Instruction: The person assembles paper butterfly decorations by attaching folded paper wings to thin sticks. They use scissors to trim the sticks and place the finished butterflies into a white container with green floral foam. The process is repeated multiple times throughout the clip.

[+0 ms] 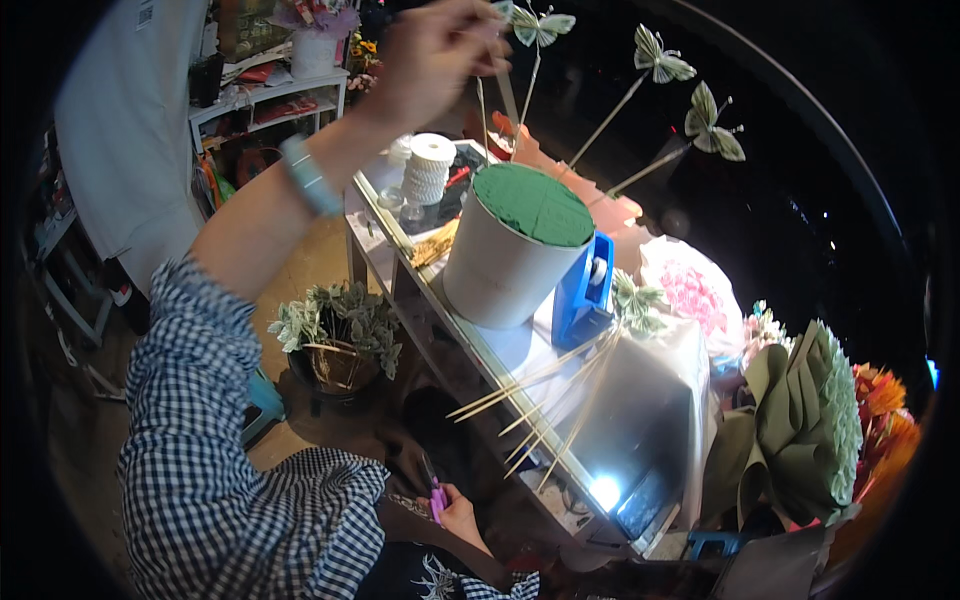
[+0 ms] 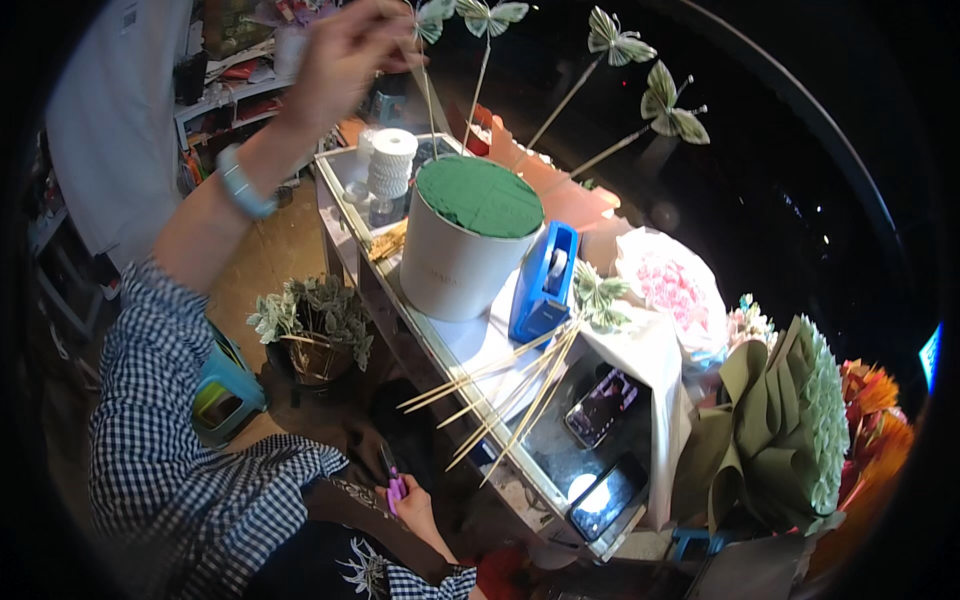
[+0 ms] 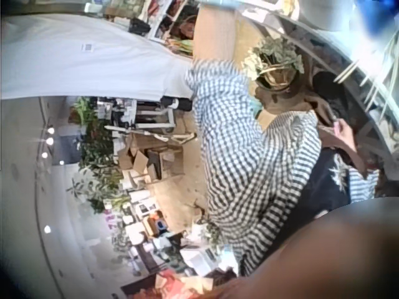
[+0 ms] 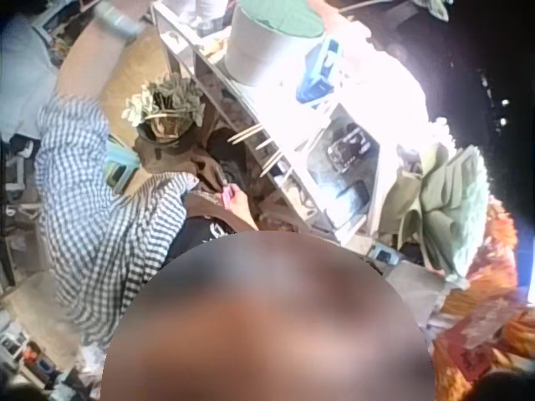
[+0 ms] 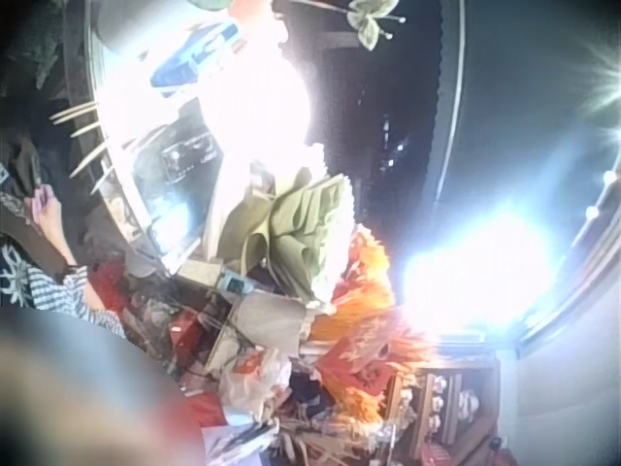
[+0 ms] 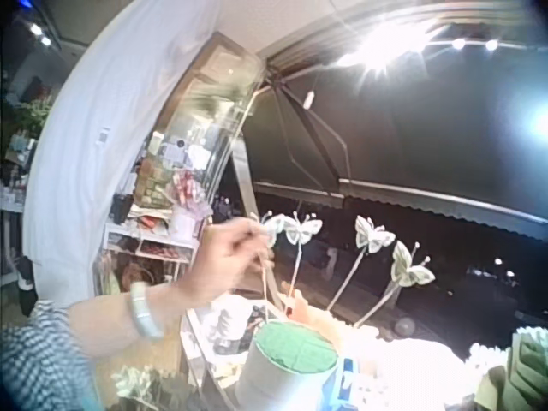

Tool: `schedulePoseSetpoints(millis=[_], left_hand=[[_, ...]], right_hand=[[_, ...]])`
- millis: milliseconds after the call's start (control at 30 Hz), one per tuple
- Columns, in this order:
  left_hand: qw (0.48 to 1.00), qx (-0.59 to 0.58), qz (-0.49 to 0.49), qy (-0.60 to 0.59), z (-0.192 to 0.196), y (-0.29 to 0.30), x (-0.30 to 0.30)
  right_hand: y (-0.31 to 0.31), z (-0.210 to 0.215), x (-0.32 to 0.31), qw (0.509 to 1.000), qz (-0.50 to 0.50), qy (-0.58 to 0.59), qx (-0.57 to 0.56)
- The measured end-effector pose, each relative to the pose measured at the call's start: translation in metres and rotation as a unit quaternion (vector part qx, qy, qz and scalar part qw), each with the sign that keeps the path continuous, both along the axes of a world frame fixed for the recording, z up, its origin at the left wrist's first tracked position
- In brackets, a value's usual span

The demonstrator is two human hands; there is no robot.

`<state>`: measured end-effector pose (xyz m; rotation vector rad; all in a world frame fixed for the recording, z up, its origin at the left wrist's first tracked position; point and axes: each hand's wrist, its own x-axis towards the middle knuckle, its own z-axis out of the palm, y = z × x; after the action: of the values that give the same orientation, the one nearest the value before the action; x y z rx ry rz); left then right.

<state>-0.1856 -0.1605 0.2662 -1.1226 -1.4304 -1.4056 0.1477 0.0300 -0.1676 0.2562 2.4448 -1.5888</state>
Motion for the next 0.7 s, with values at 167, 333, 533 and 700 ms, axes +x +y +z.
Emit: schedulePoseSetpoints(millis=[167, 333, 533, 700], left_hand=[[0.977, -0.120, 0.113, -0.138, 0.010, 0.067, -0.072], [0.971, -0.153, 0.122, -0.135, -0.013, 0.094, -0.100], [0.960, -0.174, 0.094, -0.197, -0.020, 0.098, -0.099], [0.946, -0.198, 0.104, -0.235, -0.023, 0.098, -0.098]], right_hand=[[-0.004, -0.001, -0.003, 1.000, -0.020, -0.014, -0.013], [-0.002, 0.008, 0.000, 0.997, -0.037, -0.066, 0.004], [0.007, -0.018, -0.006, 0.987, -0.026, -0.117, -0.109], [0.006, -0.021, -0.004, 0.992, -0.020, -0.057, -0.109]])
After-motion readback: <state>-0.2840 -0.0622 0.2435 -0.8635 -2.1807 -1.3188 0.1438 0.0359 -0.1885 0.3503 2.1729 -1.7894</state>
